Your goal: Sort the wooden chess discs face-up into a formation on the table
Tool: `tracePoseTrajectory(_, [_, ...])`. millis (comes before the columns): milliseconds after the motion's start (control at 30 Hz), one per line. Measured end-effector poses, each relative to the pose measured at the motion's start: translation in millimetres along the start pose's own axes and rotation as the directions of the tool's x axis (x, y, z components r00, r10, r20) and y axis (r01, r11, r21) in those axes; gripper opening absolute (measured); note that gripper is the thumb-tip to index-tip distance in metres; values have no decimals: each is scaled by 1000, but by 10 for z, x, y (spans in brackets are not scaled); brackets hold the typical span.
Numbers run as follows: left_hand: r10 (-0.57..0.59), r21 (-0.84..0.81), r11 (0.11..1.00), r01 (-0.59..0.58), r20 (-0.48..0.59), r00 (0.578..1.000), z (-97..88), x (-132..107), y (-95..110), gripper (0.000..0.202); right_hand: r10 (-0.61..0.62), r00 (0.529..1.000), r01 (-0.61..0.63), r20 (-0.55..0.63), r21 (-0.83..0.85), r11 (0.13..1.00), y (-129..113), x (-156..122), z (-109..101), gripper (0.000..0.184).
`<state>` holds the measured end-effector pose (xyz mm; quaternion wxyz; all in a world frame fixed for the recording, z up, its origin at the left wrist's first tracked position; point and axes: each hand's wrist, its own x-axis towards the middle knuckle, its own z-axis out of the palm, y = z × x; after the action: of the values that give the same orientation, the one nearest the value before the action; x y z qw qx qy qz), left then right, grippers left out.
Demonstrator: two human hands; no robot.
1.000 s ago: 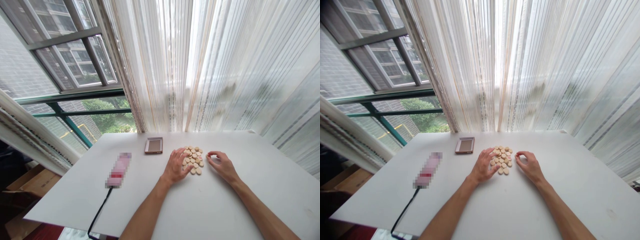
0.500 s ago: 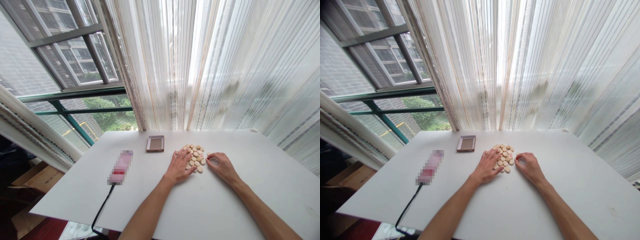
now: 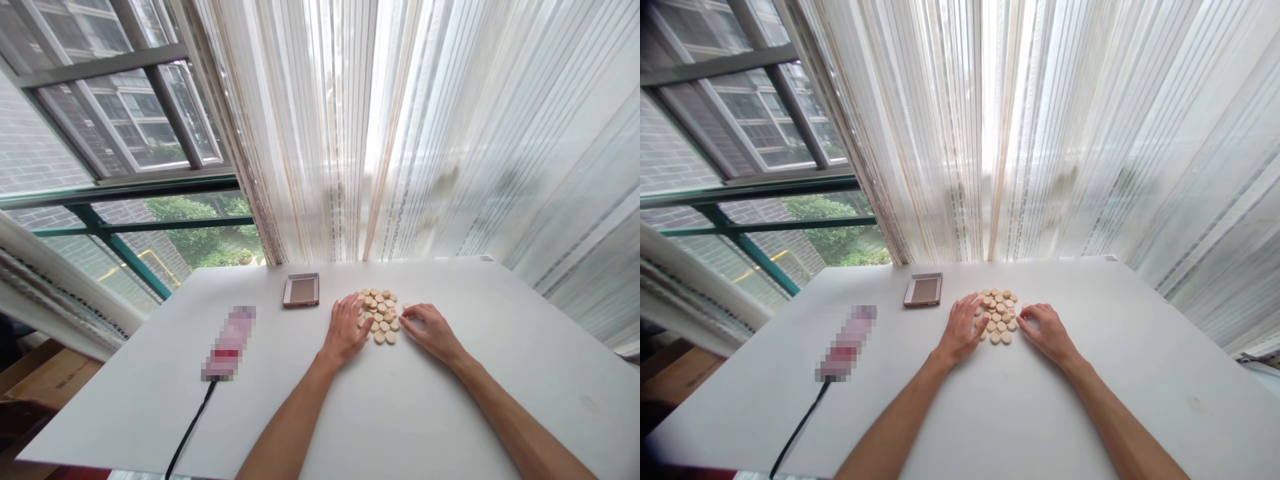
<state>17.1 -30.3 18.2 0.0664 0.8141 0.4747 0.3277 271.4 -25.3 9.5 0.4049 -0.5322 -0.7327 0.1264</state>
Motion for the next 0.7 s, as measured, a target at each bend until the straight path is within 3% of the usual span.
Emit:
tracePoseTrajectory(133, [-6, -64, 998, -2, -125, 992, -12, 41, -44, 37, 143, 981, -131, -133, 95, 987, 53, 16, -33, 28])
tracePoseTrajectory(300, [3, -66, 998, -9, -83, 997, -41, 222, -51, 31, 266, 928, -234, -262, 146, 961, 165, 40, -68, 35])
tracePoseTrajectory(433, [36, -21, 999, -36, -18, 999, -6, 390, -10, 26, 269, 927, -230, -263, 171, 958, 134, 41, -36, 32])
tracePoseTrajectory(567, [54, -9, 998, -54, -12, 998, 40, 489, 0, 16, 251, 933, -213, -257, 165, 963, 81, 39, -14, 31])
tracePoseTrajectory(700, [57, -22, 998, -57, -18, 998, 17, 509, -58, 20, 229, 940, -199, -252, 141, 970, 56, 41, -15, 31])
